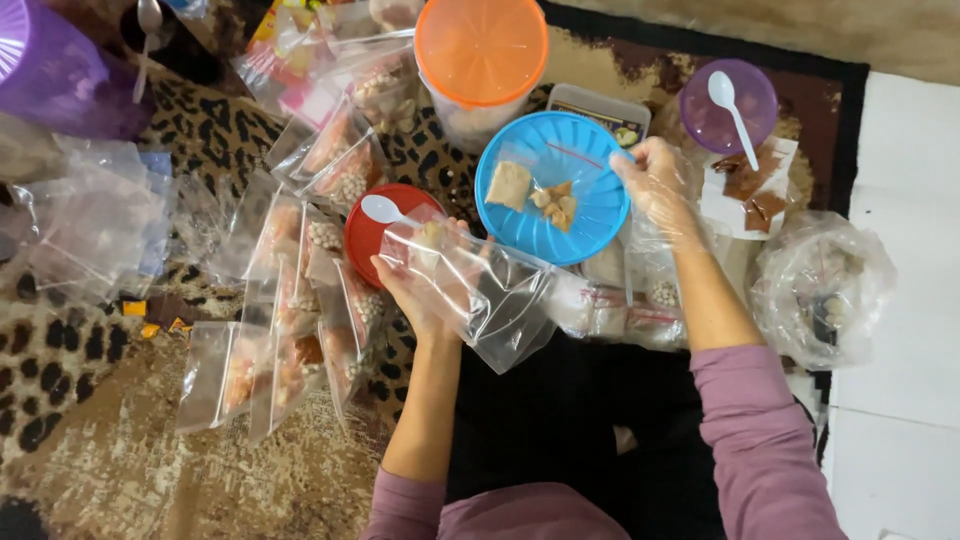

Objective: Packaging various snacks like nuts and crackers into small plastic bags using spoons and hands while sitting on the floor.

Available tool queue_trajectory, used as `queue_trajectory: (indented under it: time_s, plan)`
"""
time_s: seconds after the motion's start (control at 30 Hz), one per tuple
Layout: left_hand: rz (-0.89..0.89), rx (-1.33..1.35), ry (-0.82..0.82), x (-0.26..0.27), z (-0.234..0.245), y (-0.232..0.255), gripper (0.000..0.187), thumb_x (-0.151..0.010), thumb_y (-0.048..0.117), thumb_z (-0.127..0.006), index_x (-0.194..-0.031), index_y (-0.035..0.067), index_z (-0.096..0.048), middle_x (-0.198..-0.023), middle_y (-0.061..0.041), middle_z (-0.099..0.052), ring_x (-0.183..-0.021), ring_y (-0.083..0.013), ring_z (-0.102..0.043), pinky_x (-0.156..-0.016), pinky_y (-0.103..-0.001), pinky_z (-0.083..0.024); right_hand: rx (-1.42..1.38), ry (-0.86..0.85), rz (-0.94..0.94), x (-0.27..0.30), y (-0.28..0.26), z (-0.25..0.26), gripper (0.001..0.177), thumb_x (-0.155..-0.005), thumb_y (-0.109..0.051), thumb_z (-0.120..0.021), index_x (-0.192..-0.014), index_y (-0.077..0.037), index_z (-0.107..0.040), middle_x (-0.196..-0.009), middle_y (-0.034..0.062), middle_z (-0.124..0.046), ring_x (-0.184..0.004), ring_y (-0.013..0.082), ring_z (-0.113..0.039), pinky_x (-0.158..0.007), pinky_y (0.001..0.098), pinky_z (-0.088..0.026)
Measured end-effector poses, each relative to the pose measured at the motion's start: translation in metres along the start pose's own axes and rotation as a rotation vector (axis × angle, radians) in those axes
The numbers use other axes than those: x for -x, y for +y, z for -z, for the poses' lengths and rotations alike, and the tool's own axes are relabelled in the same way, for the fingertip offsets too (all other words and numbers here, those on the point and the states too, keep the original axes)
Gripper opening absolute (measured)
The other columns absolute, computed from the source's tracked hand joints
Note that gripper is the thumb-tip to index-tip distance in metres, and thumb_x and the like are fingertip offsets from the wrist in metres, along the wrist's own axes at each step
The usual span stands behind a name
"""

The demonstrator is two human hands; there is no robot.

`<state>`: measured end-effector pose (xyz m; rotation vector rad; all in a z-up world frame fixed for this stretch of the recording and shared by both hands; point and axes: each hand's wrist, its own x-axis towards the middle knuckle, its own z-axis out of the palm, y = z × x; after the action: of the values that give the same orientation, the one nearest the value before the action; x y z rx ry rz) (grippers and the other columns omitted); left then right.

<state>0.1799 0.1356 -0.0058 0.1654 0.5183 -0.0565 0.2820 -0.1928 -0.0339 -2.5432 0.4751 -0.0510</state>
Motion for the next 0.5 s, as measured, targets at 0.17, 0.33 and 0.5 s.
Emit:
queue_trajectory:
  time_s: [0.17,0.33,0.5]
  plan:
    - [-0.03,-0.017,0.018,0.011,-0.01,0.001,0.088,-0.088,0.08,-0.043,-0.14,0.008,-0.046,-0.143,-0.022,-0.053,-0.134,-0.0387,-0.053,-0.115,-0.064,-0.036,0.045,-0.071,0.011,0.011,-0.016,0.012,0.041,-0.095,-0.061,-0.07,-0.094,-0.02,-0.069,-0.09,0.0051,-0.069,-0.101,0.0318,-0.068,-0.089,0.045,-0.052]
    - [-0.009,-0.018,0.003,0.002,0.001,0.0,0.098,-0.084,0.084,-0.044,-0.146,0.007,-0.043,-0.146,-0.021,-0.052,-0.134,-0.0383,-0.053,-0.116,-0.064,-0.035,0.068,-0.094,0.038,0.018,-0.03,0.03,0.046,-0.097,-0.064,-0.069,-0.093,-0.018,-0.068,-0.091,0.0106,-0.07,-0.103,0.0361,-0.068,-0.092,0.0482,-0.051]
    - [0.015,0.022,-0.008,0.002,0.002,0.0,0.099,-0.083,0.086,-0.045,-0.145,0.008,-0.046,-0.142,-0.019,-0.056,-0.13,-0.0359,-0.056,-0.113,-0.061,-0.04,0.022,-0.14,0.043,0.019,-0.037,0.043,0.041,-0.097,-0.061,-0.071,-0.1,-0.021,-0.071,-0.088,0.0038,-0.071,-0.1,0.0291,-0.069,-0.09,0.0433,-0.053]
